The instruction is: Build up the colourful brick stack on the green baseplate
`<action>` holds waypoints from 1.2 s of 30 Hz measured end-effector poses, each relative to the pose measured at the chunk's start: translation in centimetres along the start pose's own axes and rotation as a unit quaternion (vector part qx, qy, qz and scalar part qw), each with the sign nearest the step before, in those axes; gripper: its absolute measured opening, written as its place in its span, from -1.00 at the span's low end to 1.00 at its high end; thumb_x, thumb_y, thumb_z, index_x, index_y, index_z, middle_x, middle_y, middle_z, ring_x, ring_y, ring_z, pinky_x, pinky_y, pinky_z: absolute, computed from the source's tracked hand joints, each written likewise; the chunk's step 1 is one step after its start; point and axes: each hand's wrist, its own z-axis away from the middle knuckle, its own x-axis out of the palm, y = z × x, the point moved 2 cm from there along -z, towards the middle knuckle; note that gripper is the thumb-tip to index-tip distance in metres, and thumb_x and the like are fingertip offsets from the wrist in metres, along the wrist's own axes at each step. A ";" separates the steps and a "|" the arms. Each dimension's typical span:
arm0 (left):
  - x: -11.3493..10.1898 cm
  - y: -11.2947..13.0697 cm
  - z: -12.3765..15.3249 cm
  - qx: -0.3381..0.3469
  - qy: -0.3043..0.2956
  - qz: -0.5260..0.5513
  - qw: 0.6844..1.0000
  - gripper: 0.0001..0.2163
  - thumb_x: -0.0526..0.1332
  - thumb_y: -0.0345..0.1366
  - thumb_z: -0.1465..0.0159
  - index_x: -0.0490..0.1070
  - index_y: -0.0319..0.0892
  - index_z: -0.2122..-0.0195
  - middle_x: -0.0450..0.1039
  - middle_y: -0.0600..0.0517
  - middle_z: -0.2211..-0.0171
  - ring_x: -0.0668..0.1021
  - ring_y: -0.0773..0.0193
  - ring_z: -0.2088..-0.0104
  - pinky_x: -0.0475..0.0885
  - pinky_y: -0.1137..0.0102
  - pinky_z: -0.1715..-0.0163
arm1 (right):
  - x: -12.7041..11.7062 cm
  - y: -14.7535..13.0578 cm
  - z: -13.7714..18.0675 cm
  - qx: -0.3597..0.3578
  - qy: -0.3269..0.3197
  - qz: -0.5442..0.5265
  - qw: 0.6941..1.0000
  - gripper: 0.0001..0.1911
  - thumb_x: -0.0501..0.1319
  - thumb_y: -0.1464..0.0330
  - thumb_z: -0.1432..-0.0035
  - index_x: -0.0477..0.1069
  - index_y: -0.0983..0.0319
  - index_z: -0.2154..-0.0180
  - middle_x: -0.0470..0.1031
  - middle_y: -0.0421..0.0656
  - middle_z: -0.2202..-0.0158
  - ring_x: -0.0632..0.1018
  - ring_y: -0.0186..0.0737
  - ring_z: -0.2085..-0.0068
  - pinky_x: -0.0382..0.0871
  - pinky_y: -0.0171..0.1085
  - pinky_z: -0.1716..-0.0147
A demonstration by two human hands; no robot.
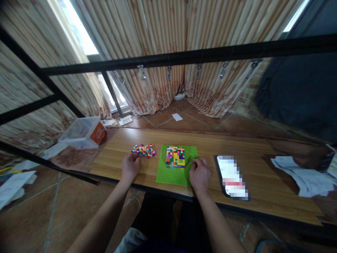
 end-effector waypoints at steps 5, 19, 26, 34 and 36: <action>0.1 0.4 0.1 0.008 -0.004 -0.029 1.000 -0.86 0.12 -0.41 -0.21 0.49 -0.20 0.36 0.49 -0.09 0.29 0.54 0.14 0.23 0.40 0.31 0.17 | 0.0 0.0 0.0 0.005 0.000 -0.004 1.000 -0.71 0.03 0.34 -0.13 0.51 0.27 0.34 0.49 -0.01 0.29 0.48 -0.09 0.23 0.34 -0.16 0.17; 1.2 3.0 4.2 0.142 -0.111 0.161 0.970 -0.89 0.12 -0.40 -0.25 0.44 -0.19 0.30 0.50 0.02 0.36 0.54 0.30 0.35 0.39 0.43 0.32 | -0.1 -0.4 -0.1 0.009 0.006 -0.018 1.000 -0.73 0.03 0.36 -0.12 0.51 0.25 0.35 0.49 -0.02 0.28 0.48 -0.10 0.23 0.34 -0.17 0.18; 1.3 7.3 5.4 0.238 -0.123 0.178 0.947 -0.89 0.14 -0.42 -0.28 0.44 -0.15 0.24 0.52 0.02 0.31 0.55 0.31 0.31 0.42 0.43 0.31 | -0.1 -0.4 0.0 0.018 -0.003 -0.009 1.000 -0.73 0.03 0.37 -0.13 0.51 0.25 0.33 0.49 -0.02 0.26 0.48 -0.10 0.22 0.32 -0.18 0.20; 2.3 10.8 4.6 0.335 -0.095 0.123 0.929 -0.91 0.18 -0.41 -0.29 0.46 -0.13 0.24 0.53 0.02 0.29 0.54 0.25 0.27 0.43 0.35 0.21 | -0.2 -0.7 -0.1 0.026 -0.007 -0.015 1.000 -0.73 0.03 0.38 -0.14 0.51 0.26 0.32 0.49 -0.03 0.26 0.49 -0.12 0.21 0.32 -0.19 0.17; 2.7 11.2 4.5 0.350 -0.090 0.102 0.927 -0.92 0.19 -0.41 -0.30 0.46 -0.14 0.25 0.53 0.01 0.29 0.54 0.22 0.24 0.41 0.31 0.17 | -0.2 -0.7 -0.1 0.028 -0.007 -0.014 0.999 -0.73 0.03 0.37 -0.14 0.51 0.26 0.32 0.49 -0.02 0.26 0.49 -0.11 0.21 0.32 -0.19 0.17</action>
